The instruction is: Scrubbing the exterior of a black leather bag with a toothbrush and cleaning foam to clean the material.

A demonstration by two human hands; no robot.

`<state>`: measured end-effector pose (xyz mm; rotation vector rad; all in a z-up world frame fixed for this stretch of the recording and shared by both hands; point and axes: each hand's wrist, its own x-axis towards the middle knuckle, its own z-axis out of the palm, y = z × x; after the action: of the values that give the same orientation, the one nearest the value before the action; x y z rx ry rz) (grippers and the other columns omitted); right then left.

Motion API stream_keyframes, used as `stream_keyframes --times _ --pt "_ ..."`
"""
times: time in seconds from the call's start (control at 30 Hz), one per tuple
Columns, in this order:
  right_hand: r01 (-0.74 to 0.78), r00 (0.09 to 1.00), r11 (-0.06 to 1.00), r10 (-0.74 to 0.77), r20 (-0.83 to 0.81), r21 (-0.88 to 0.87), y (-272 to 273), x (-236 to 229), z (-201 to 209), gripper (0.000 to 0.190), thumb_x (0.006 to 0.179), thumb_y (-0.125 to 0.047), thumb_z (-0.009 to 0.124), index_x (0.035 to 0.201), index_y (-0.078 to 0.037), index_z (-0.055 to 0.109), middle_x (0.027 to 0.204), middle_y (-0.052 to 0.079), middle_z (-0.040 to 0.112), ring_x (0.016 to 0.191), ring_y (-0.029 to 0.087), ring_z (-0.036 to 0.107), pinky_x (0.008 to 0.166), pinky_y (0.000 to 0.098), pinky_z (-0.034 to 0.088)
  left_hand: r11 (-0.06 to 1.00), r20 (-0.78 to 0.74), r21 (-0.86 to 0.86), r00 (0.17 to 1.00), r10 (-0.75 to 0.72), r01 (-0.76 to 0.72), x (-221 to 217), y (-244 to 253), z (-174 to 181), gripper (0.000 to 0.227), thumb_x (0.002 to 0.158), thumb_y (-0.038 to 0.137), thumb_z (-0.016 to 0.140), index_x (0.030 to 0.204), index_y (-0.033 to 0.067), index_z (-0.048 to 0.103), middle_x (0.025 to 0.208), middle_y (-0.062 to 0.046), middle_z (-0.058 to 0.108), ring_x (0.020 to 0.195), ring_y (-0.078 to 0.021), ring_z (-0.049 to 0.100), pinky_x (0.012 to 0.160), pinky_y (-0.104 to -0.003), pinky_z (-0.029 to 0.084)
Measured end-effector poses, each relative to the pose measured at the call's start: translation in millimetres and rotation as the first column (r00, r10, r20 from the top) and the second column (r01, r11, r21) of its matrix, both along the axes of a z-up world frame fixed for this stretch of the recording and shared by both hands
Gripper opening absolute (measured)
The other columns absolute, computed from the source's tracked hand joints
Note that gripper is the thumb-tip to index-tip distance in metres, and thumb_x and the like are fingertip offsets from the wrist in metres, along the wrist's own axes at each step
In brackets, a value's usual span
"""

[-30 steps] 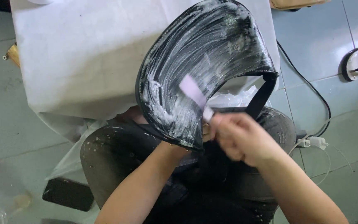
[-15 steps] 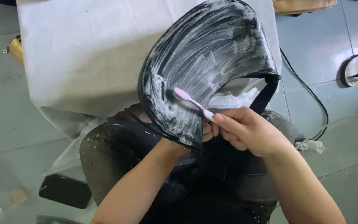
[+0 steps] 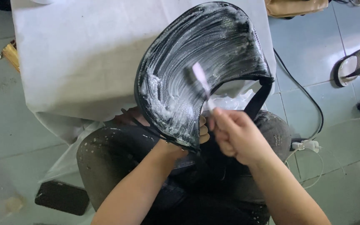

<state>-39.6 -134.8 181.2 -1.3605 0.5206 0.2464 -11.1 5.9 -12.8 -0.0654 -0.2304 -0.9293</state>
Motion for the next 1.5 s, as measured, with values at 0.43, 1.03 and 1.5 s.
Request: stream_keyframes --times 0.43,1.03,1.5 --pt "-0.131 0.980 0.979 0.151 -0.131 0.155 1 -14 -3 0.042 0.106 -0.026 0.056 0.084 0.010 0.059 0.051 0.000 0.026 0.025 0.006 0.023 0.017 0.0260 0.021 0.994 0.016 0.101 0.999 0.045 -0.047 4 -4 -1 0.028 0.098 0.011 0.061 0.112 0.0185 0.038 0.101 -0.006 0.041 0.093 -0.0200 0.041 0.088 -0.041 0.041" --pt "-0.352 0.863 0.777 0.485 0.141 -0.522 -35 -29 56 0.042 0.100 -0.002 0.049 0.132 -0.014 0.026 0.072 0.005 0.042 0.048 0.014 0.040 0.042 0.0238 0.039 0.966 0.053 0.225 0.992 0.118 -0.127 0 -2 -1 0.040 0.097 0.007 0.064 0.125 0.0182 0.039 0.113 -0.009 0.045 0.104 -0.0230 0.047 0.097 -0.044 0.046" --pt "-0.104 0.940 0.566 0.324 0.104 -0.818 -17 -43 4 0.049 0.101 -0.009 0.047 0.150 -0.013 0.048 0.113 0.008 0.064 0.095 0.018 0.059 0.072 0.0297 0.056 0.945 0.092 0.280 0.985 0.147 -0.167 -10 3 -3 0.050 0.095 0.004 0.066 0.135 0.0180 0.039 0.122 -0.011 0.048 0.112 -0.0254 0.052 0.103 -0.047 0.050"
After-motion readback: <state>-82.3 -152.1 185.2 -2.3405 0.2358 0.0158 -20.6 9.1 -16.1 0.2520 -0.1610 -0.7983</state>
